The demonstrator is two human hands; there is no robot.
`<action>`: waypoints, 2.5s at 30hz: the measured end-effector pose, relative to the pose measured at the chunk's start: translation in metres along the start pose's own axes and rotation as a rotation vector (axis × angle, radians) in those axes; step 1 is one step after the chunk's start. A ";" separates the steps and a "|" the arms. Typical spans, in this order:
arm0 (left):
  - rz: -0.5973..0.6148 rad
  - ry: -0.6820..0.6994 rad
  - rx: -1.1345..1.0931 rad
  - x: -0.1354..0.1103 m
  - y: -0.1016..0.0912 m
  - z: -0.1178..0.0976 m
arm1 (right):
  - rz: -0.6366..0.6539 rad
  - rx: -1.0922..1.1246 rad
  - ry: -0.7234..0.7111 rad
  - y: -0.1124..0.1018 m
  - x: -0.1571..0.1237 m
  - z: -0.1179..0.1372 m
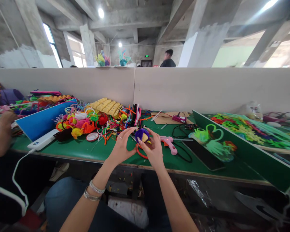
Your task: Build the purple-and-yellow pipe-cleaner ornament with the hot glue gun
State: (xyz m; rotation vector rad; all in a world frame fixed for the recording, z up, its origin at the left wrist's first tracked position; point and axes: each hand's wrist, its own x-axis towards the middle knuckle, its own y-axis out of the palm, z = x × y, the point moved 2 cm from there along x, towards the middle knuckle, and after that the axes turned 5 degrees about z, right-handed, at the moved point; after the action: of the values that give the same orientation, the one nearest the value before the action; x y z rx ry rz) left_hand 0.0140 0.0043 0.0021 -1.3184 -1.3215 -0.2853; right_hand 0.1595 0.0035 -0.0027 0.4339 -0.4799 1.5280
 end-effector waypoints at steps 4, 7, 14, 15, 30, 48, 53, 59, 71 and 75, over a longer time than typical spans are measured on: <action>-0.214 0.062 0.102 -0.008 0.017 0.000 | -0.062 -0.159 -0.029 0.004 -0.004 0.001; -0.213 0.067 0.177 -0.012 0.022 -0.002 | -0.090 -0.274 -0.086 0.006 -0.006 0.002; -0.239 0.124 0.212 -0.014 0.014 -0.001 | -0.119 -0.416 -0.181 0.009 -0.009 0.010; -0.238 0.138 0.195 -0.014 0.013 0.000 | -0.119 -0.431 -0.196 0.010 -0.010 0.011; -0.072 0.000 0.100 -0.010 0.016 0.007 | 0.050 -0.713 0.034 0.003 -0.004 0.003; -0.071 -0.409 -0.484 -0.005 0.016 0.015 | 0.127 -0.774 -0.112 -0.009 0.001 0.018; -0.069 -0.376 -0.387 -0.003 0.009 0.014 | -0.075 -1.055 0.039 -0.051 0.009 0.002; -0.035 -0.355 -0.346 -0.002 0.005 0.015 | -0.145 -1.495 0.334 -0.090 0.006 -0.034; -0.176 -0.683 -0.928 -0.001 0.019 0.027 | -0.227 -1.467 0.478 -0.100 0.007 -0.055; -0.194 -0.654 -1.119 0.001 0.022 0.027 | -0.196 -1.370 0.574 -0.107 0.009 -0.052</action>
State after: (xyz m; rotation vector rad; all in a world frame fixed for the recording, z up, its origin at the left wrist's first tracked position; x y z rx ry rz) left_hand 0.0175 0.0336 -0.0158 -2.3428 -1.9480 -0.8644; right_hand 0.2678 0.0391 -0.0383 -0.9626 -0.8500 0.7808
